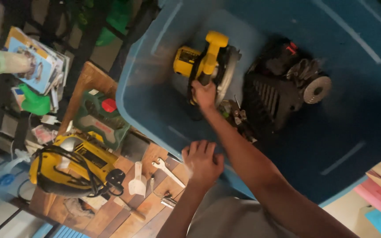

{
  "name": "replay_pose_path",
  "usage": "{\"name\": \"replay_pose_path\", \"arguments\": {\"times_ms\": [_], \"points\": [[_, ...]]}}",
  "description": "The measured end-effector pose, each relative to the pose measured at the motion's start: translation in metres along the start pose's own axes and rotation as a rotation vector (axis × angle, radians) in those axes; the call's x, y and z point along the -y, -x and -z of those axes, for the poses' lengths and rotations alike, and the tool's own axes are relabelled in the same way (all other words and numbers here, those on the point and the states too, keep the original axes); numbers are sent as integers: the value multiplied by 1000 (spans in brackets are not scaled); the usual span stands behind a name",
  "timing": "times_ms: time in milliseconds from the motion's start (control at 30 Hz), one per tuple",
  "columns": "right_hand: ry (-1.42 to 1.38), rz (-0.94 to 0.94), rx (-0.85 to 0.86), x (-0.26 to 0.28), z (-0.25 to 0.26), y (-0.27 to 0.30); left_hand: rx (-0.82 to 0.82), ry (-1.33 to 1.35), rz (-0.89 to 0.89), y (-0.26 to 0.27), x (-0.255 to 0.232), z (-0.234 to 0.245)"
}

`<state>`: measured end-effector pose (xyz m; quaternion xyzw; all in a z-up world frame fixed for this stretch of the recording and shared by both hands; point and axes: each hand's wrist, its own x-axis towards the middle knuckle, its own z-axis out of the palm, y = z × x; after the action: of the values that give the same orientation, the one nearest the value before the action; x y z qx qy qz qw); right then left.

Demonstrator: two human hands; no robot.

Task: Cleaning and organizing various power tools and hand tools on a wooden workbench and placing them into a storage bin.

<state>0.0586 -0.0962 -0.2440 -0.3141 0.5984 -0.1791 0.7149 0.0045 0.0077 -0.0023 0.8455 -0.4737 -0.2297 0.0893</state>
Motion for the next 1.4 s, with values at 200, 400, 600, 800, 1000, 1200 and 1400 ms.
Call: {"name": "replay_pose_path", "arguments": {"times_ms": [200,400,600,800,1000,1200,1400], "points": [[-276,-5,-124,-17,-29,-9,-15,13,11,-5,-4,7],[-272,-35,-149,13,-34,-2,-80,3,0,-2,-1,1],[-136,-47,-87,29,-9,-2,-119,0,-4,-2,-1,-2],[115,-54,47,36,48,-3,-94,17,11,-1,0,3],[539,29,265,43,85,-21,-56,-8,-6,3,1,7],[779,545,482,65,89,-42,-60,-15,-13,3,3,2],[1149,883,722,27,95,-88,-85,7,11,-1,3,-1]]}}
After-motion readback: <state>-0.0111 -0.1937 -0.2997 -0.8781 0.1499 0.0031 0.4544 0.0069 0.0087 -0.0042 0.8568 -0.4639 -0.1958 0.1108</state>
